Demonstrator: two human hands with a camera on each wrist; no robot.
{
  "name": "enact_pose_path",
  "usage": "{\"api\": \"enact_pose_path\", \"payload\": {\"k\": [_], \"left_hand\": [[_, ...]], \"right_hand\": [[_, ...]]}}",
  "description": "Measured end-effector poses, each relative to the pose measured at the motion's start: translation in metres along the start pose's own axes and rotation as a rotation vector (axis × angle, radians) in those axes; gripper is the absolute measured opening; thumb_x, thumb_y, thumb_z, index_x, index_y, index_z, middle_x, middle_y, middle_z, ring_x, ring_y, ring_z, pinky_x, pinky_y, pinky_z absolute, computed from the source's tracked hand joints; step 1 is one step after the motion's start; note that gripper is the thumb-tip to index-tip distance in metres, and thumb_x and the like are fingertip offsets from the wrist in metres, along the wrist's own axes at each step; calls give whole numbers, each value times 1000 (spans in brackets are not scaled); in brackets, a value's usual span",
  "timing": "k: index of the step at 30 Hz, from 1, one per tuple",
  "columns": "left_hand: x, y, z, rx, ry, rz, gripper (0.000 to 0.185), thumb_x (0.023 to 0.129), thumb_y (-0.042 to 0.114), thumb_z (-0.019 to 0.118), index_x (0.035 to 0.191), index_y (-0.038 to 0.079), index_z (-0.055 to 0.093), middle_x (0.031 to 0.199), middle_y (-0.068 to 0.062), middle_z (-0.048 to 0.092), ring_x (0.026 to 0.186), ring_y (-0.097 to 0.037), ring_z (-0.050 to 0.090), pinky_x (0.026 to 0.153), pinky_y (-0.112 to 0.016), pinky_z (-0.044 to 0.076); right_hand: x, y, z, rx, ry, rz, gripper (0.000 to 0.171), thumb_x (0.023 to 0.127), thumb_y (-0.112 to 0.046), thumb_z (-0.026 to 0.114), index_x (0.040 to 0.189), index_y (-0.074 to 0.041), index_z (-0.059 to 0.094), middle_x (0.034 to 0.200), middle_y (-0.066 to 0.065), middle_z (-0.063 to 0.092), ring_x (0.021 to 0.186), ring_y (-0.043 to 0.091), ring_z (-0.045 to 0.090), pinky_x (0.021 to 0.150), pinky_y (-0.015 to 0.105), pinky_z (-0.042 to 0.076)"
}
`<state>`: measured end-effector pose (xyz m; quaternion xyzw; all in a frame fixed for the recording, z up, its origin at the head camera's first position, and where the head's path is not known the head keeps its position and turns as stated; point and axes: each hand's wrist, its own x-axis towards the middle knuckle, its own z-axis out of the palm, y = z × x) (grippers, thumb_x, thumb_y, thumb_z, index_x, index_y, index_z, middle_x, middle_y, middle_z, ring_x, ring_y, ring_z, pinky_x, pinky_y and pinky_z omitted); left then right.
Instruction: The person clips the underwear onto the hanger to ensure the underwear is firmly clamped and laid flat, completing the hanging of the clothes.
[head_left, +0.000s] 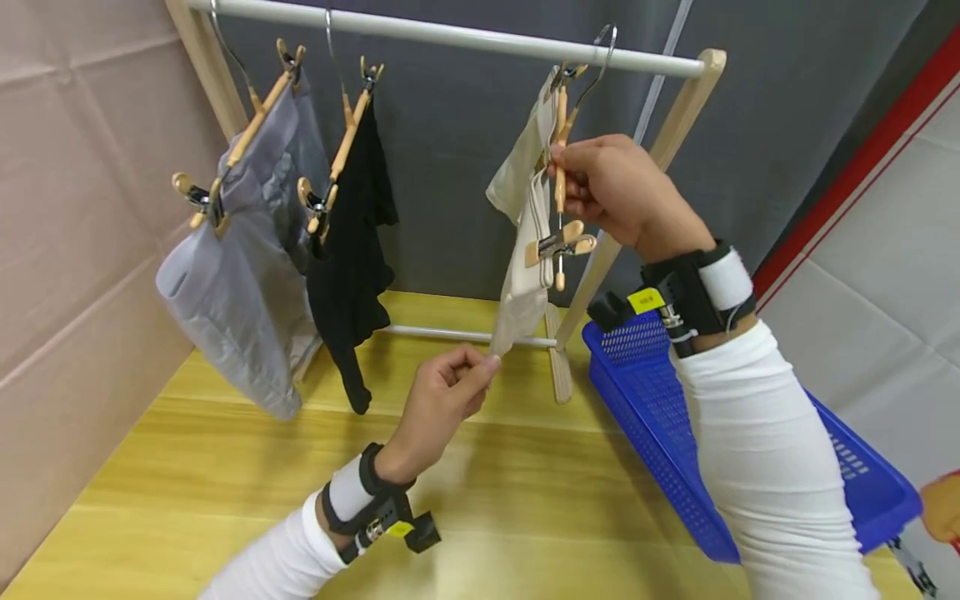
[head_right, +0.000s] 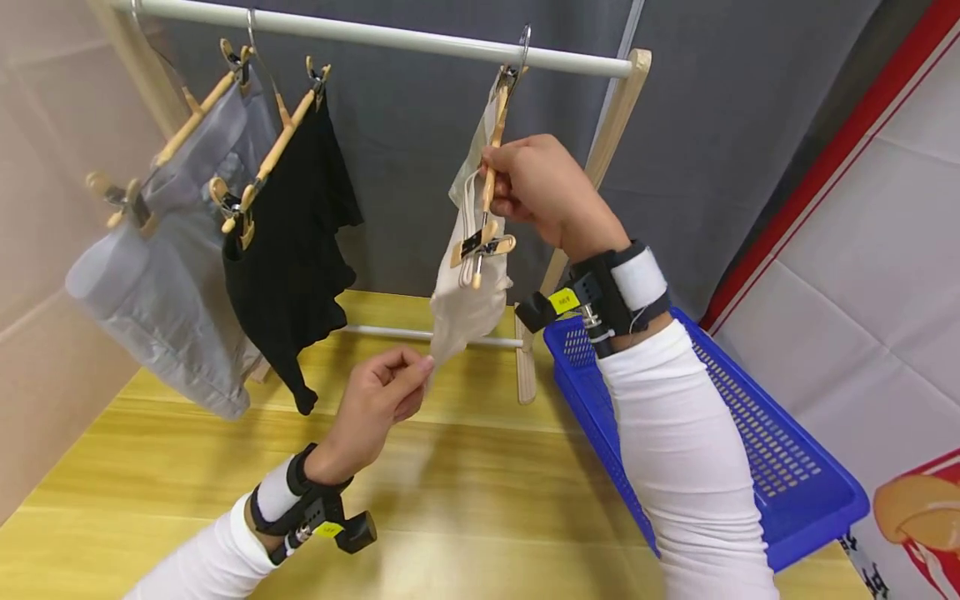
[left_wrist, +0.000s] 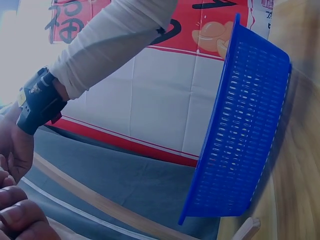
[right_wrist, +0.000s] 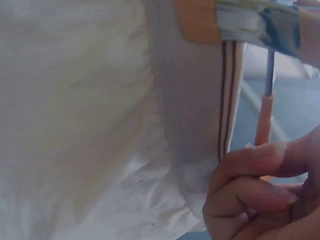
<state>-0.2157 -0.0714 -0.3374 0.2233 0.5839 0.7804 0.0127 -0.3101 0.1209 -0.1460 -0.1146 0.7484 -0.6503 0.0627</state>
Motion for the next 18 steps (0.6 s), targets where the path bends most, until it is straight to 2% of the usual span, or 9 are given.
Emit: {"api": "enact_pose_path", "payload": {"k": [3,6,11,14,18], "left_hand": [[2,-4,0,2,4,-4,24,96,13,59,81,-4,52,56,-1,38,48,-12,29,46,-25,22],[4,-7,-2,28,24,-14,23,97,15,59,83,-3,54,57,-1,39,49,-12,31,46,-24,24],[8,-8,-12,81,129,48,25,97,16,59,83,-4,55,57,-3,37,50,-14,32,47,-24,26],[15,-8,-19,81,179,84,25,97,16,59,82,-4,54,55,-3,35,48,-14,31,46,-24,24],[22,-10,-24,94,221,96,25,97,16,59,82,-4,55,54,-3,35,46,-14,30,45,-25,23]], "right_hand": [[11,5,-4,67,1,7,32,102,-16,46,80,0,63,64,3,44,54,12,37,52,22,34],[18,13,-6,83,-5,37,33,102,-15,45,79,-1,63,63,1,45,53,11,40,49,21,34],[21,20,-6,41,-41,66,34,102,-21,47,79,-1,63,62,1,45,52,12,40,46,21,34],[20,16,-8,-76,-61,46,36,101,-27,48,77,-3,61,64,1,43,54,12,37,49,23,31],[16,9,-10,-352,-63,25,43,100,-41,47,81,-4,57,70,2,46,59,14,41,53,25,34]]}}
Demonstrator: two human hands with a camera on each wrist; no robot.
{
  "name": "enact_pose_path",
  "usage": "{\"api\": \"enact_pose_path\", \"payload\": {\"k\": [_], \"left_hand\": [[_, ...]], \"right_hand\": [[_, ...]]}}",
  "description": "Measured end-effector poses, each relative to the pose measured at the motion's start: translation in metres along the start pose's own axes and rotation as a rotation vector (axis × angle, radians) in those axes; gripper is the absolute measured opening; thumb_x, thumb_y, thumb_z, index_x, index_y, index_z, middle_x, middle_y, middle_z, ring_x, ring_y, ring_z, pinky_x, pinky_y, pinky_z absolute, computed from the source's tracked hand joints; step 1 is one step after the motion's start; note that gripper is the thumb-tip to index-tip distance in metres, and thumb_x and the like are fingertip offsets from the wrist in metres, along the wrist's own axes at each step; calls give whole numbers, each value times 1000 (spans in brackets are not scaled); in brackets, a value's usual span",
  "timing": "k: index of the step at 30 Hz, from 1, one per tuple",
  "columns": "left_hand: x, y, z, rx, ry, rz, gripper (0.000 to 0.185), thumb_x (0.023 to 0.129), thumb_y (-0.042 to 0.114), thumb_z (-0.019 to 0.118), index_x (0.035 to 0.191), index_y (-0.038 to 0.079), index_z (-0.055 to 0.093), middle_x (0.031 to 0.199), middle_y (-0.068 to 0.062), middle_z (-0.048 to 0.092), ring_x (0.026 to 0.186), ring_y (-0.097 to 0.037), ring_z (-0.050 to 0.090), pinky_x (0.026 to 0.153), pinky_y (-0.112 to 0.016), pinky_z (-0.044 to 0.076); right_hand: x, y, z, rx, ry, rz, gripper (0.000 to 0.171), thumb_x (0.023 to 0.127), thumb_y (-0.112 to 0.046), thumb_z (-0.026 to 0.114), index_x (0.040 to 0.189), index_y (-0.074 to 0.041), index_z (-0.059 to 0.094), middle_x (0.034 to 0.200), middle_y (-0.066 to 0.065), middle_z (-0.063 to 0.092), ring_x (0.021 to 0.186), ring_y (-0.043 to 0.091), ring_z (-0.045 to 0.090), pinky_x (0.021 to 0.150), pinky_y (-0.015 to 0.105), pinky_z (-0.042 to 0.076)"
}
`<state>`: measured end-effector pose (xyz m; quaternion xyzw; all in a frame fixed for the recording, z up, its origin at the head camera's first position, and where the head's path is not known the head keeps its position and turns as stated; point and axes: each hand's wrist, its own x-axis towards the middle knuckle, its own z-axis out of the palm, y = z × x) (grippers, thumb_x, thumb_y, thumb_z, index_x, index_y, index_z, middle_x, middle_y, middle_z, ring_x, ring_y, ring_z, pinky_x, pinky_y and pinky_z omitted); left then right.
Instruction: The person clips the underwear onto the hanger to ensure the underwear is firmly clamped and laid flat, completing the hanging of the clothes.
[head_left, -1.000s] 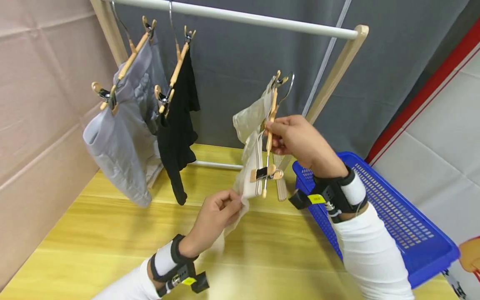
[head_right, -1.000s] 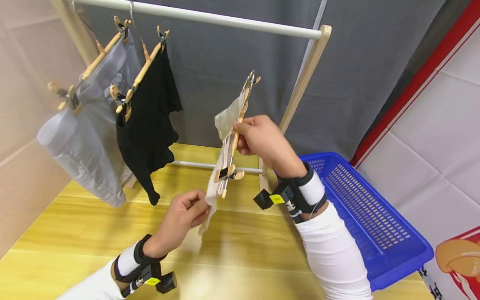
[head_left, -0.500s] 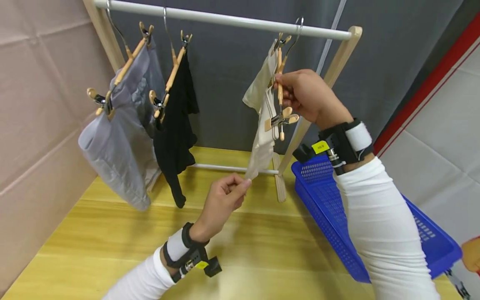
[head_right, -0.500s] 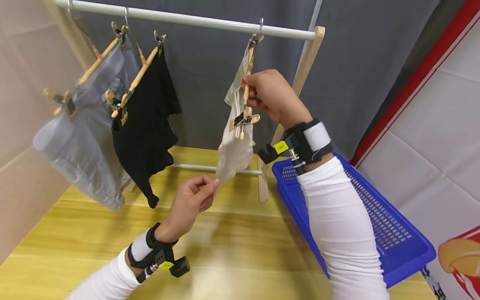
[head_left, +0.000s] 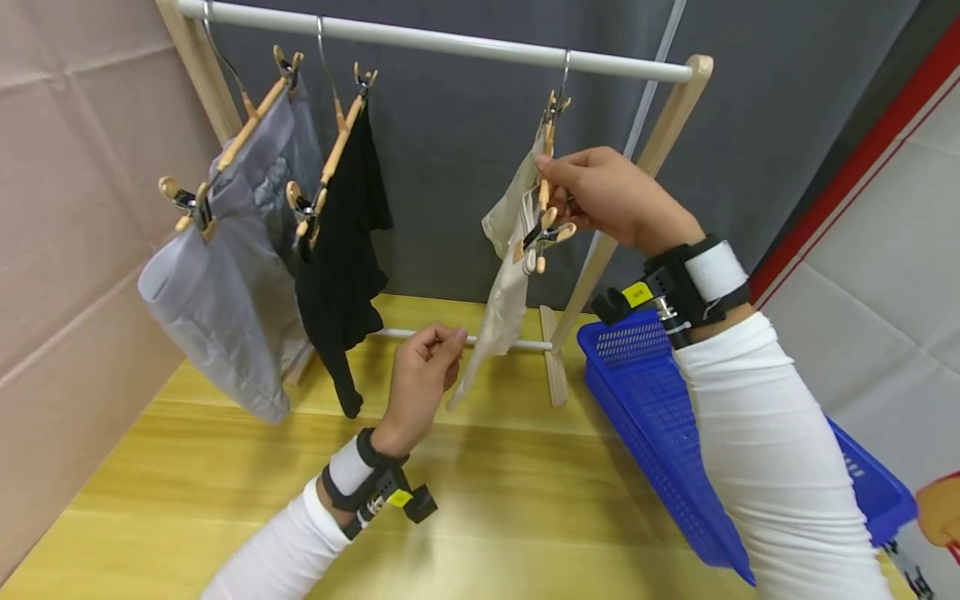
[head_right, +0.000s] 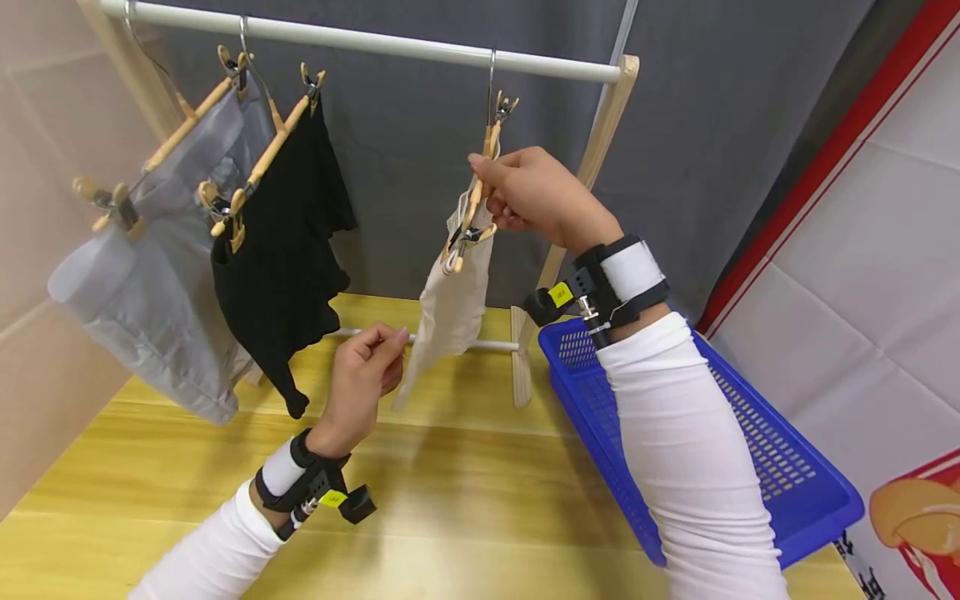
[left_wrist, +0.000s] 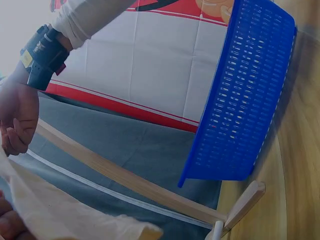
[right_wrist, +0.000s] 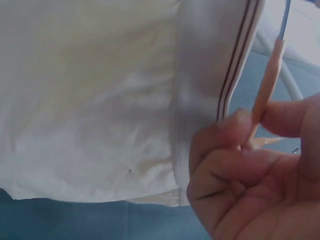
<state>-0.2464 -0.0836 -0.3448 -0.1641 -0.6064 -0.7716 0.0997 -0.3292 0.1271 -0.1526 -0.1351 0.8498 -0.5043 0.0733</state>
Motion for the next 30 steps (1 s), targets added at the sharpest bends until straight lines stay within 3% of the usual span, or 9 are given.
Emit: {"api": "enact_pose_path", "payload": {"k": [4,10,15,18,21,25,27,30], "left_hand": [[0,-3,-1,14,16,7,27,97,14,59,81,-8,54,53,-3,35,46,-14,32,46,-25,25],[1,-6,-4,61,-2,45,24,97,14,59,80,-3,56,53,-3,35,47,-15,31,46,-25,25],[20,-10,-23,147,59,71,24,96,15,59,80,-2,57,53,-2,36,47,-14,31,45,-25,24],[37,-11,-35,300,92,54,24,96,17,60,80,0,57,54,-3,37,46,-13,32,43,-25,24],[51,-11,-40,560,56,38,21,96,20,60,83,3,59,59,-4,44,47,-15,37,45,-27,29],[59,-8,-35,837,-9,56,16,96,20,60,91,5,60,71,-6,54,57,-20,49,54,-33,39],[57,-6,-33,892,-7,57,17,95,20,61,97,3,59,77,-9,56,64,-23,52,59,-36,41],[50,-8,-37,874,87,82,26,94,17,63,110,-3,57,87,-16,56,75,-29,54,67,-39,43]], "right_hand": [[-2,-1,0,-182,16,-15,55,97,-53,40,87,-2,56,76,5,49,65,17,46,56,27,39],[-3,2,2,-186,64,9,64,94,-61,35,90,0,55,76,7,49,66,18,50,59,28,44],[-6,13,3,-273,41,-10,66,94,-62,33,88,0,55,75,10,51,68,23,52,64,32,44],[-10,24,1,-381,18,-28,63,96,-60,34,82,-2,56,71,11,52,67,26,52,65,36,42],[-15,39,-7,-522,21,-41,57,99,-53,37,78,-4,57,66,10,54,62,26,50,64,37,39],[-15,65,-21,-693,163,-93,49,102,-36,43,65,-7,55,55,3,48,49,20,42,55,35,34],[-13,82,-27,-727,240,-103,47,100,-29,46,57,-10,49,50,0,40,45,16,36,50,34,31],[-11,111,-35,-736,288,-70,49,97,-24,48,50,-13,39,48,-3,32,44,14,28,47,33,27]]}}
